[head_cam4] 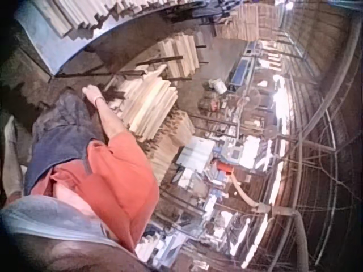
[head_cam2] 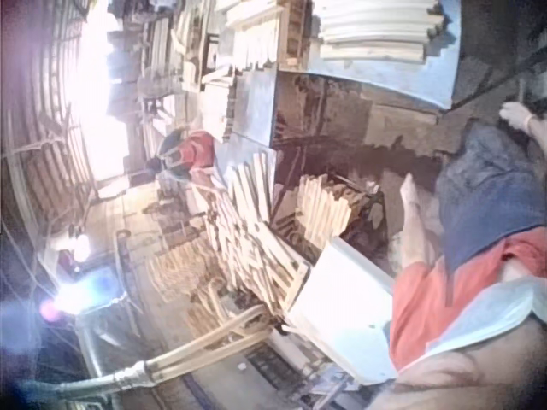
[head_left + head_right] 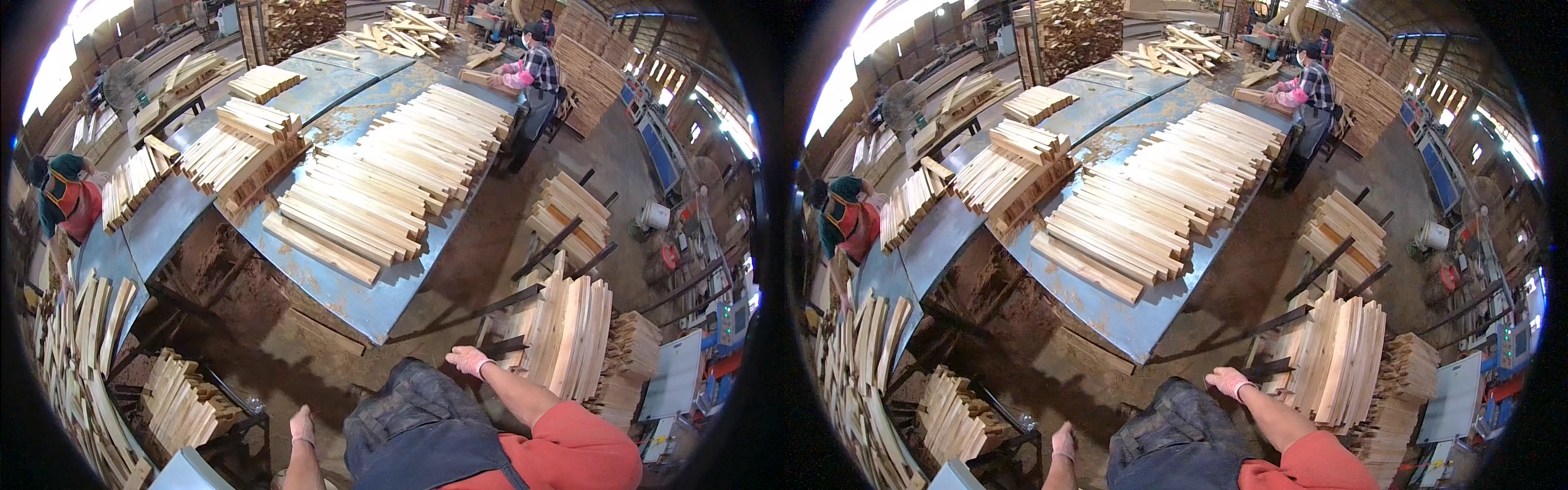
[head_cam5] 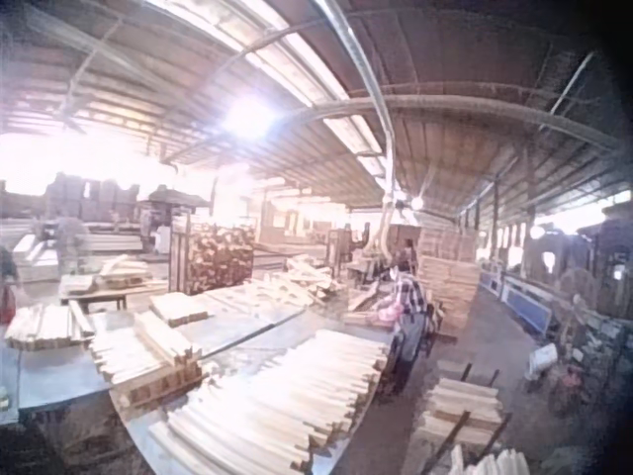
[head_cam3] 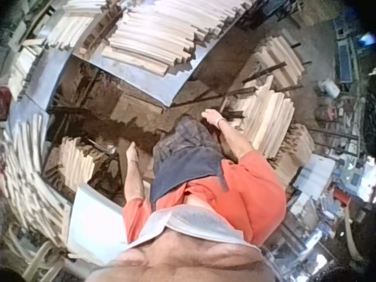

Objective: The person picks up stacks of light-colored wooden planks from a metal table and places them onto a conveyor belt. The person repeatedly gathers planks, aligns them, and moves them to the conveyor, which transports them to another area of the workshop.

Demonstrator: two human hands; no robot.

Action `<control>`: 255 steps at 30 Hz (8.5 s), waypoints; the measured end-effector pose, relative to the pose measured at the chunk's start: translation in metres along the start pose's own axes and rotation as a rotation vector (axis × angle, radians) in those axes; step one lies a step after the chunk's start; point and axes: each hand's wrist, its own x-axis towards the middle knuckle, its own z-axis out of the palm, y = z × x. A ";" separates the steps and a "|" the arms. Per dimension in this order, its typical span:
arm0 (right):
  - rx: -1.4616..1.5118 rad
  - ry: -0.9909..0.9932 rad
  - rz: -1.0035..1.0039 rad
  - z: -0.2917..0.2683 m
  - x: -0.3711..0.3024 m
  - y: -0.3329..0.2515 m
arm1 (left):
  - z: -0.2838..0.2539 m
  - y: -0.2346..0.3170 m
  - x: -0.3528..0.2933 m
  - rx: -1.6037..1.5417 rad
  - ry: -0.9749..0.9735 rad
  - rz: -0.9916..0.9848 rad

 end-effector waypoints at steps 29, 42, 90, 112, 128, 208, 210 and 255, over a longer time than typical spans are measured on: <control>0.381 0.685 -0.266 -0.329 0.370 -0.250 | 0.423 0.370 0.089 -0.625 -0.241 -0.188; 0.138 0.127 -0.434 -0.275 0.300 -0.230 | 0.346 0.391 0.124 0.058 0.308 0.339; 0.432 -0.746 -0.293 -0.057 0.192 -0.436 | 0.127 0.232 -0.091 -0.848 0.026 0.208; -0.254 -1.615 -0.581 0.381 -0.311 -0.430 | -0.120 -0.094 -0.587 -1.198 0.918 0.573; -0.745 -1.694 -0.619 0.612 -0.510 -0.340 | -0.189 -0.257 -0.663 -1.296 1.268 0.308; -1.180 -1.048 -1.736 0.764 -0.889 0.141 | -0.060 -0.618 -1.051 -0.605 2.108 -0.107; -1.199 -0.881 -2.004 0.792 -0.878 0.150 | -0.012 -0.664 -1.075 -0.490 2.285 -0.105; -0.601 -1.348 -1.338 0.693 -0.799 0.190 | 0.248 -0.859 -0.809 -1.211 1.257 -0.639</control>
